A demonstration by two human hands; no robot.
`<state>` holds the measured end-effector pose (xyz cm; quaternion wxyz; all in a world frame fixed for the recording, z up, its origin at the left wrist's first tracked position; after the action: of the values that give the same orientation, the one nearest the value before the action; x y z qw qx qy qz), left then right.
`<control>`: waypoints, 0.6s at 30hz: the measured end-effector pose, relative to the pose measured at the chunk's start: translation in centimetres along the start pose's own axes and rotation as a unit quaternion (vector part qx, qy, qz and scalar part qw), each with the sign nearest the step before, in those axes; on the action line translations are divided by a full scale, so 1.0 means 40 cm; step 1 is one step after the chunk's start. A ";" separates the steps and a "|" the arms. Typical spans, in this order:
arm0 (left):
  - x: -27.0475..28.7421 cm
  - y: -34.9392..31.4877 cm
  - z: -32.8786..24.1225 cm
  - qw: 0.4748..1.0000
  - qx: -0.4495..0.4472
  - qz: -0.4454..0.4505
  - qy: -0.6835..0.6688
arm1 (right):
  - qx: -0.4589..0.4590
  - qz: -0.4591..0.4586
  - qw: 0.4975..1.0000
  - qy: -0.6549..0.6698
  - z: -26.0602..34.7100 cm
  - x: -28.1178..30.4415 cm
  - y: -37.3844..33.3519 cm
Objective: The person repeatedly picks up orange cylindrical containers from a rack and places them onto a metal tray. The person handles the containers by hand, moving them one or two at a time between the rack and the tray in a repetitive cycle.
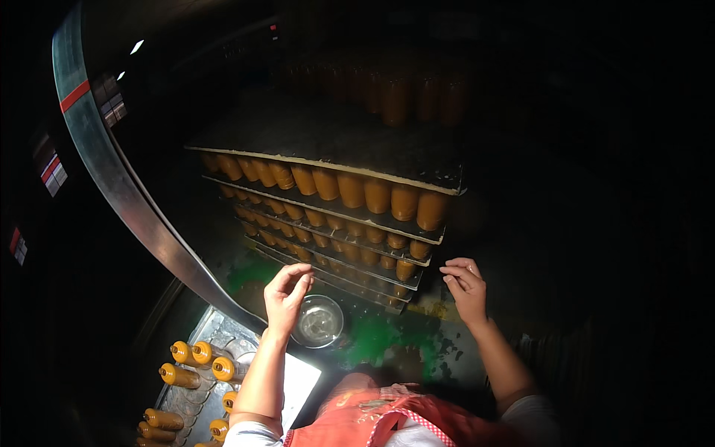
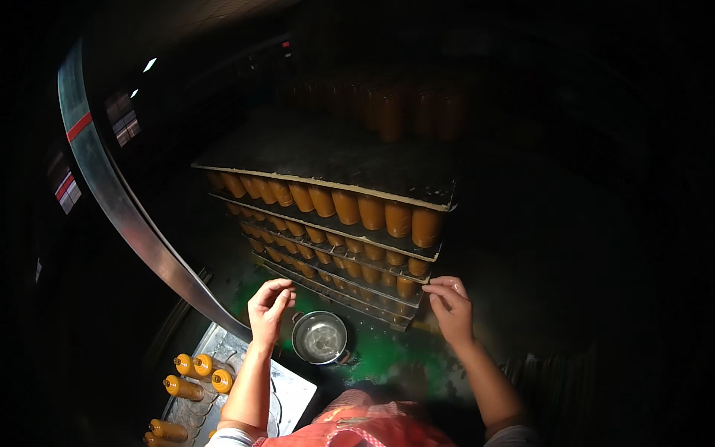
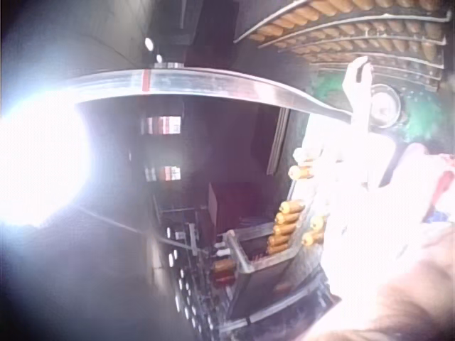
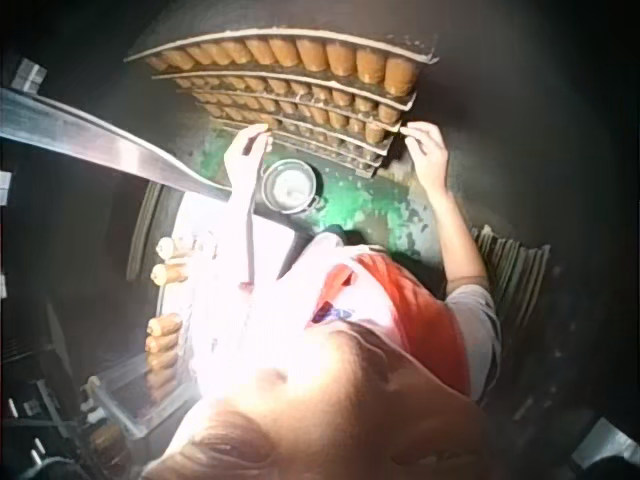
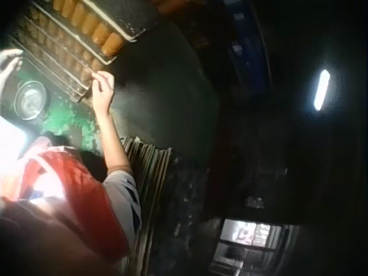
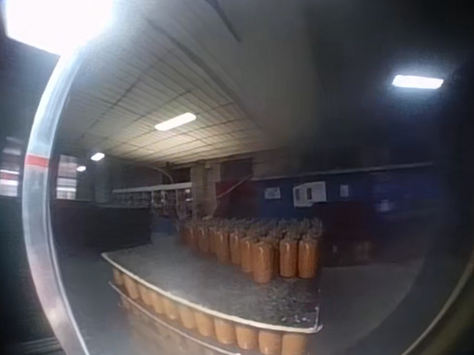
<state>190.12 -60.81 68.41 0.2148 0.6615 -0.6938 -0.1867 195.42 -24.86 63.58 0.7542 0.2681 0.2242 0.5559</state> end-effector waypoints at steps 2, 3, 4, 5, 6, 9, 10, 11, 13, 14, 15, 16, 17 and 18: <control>-0.092 0.217 -0.035 0.998 -0.052 0.031 0.027 | 0.006 -0.039 0.999 -0.029 -0.015 0.079 0.045; -0.115 0.324 -0.061 0.989 -0.111 0.029 0.092 | -0.004 -0.043 0.998 -0.038 -0.012 0.092 0.074; -0.161 0.430 -0.078 0.986 -0.138 0.040 0.089 | -0.008 -0.042 0.998 -0.055 -0.010 0.116 0.104; -0.211 0.531 -0.098 0.986 -0.131 0.053 0.084 | -0.012 -0.042 0.996 -0.071 -0.013 0.138 0.136; -0.245 0.646 -0.099 0.960 -0.230 0.052 0.149 | -0.008 -0.045 0.995 -0.089 -0.019 0.152 0.178; -0.377 0.962 -0.090 0.902 -0.325 0.065 0.276 | 0.009 -0.057 0.986 -0.153 -0.073 0.228 0.299; -0.432 1.056 -0.079 0.906 -0.306 0.081 0.282 | 0.016 -0.061 0.979 -0.193 -0.071 0.252 0.347; -0.478 1.140 -0.073 0.908 -0.287 0.095 0.291 | 0.021 -0.064 0.971 -0.230 -0.066 0.266 0.397; -0.572 1.259 -0.059 0.896 -0.291 0.128 0.310 | -0.002 -0.068 0.943 -0.326 -0.040 0.284 0.506; -0.597 1.297 -0.062 0.893 -0.262 0.152 0.334 | -0.020 -0.077 0.949 -0.304 -0.033 0.273 0.570; -0.600 1.335 -0.054 0.884 -0.263 0.171 0.346 | -0.006 -0.064 0.943 -0.328 -0.020 0.250 0.643; -0.595 1.370 -0.035 0.874 -0.260 0.190 0.363 | 0.006 -0.047 0.937 -0.347 -0.014 0.225 0.719; -0.592 1.394 -0.013 0.862 -0.253 0.212 0.385 | 0.013 -0.029 0.932 -0.361 -0.030 0.207 0.798; -0.604 1.399 -0.009 0.862 -0.231 0.238 0.382 | 0.021 -0.021 0.927 -0.375 -0.051 0.205 0.876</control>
<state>144.22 -33.59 97.90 0.6479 0.4273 -0.6304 -0.0175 171.26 -8.36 84.62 0.7892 0.4677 -0.0579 0.3939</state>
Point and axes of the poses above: each hand's wrist, its own y-axis towards the middle knuckle, its own x-axis out of the back of the hand, z = x × y, the point moved 2 cm from there along y, towards the middle knuckle, and after that the axes turned 5 degrees about y, right-handed, at the moved point
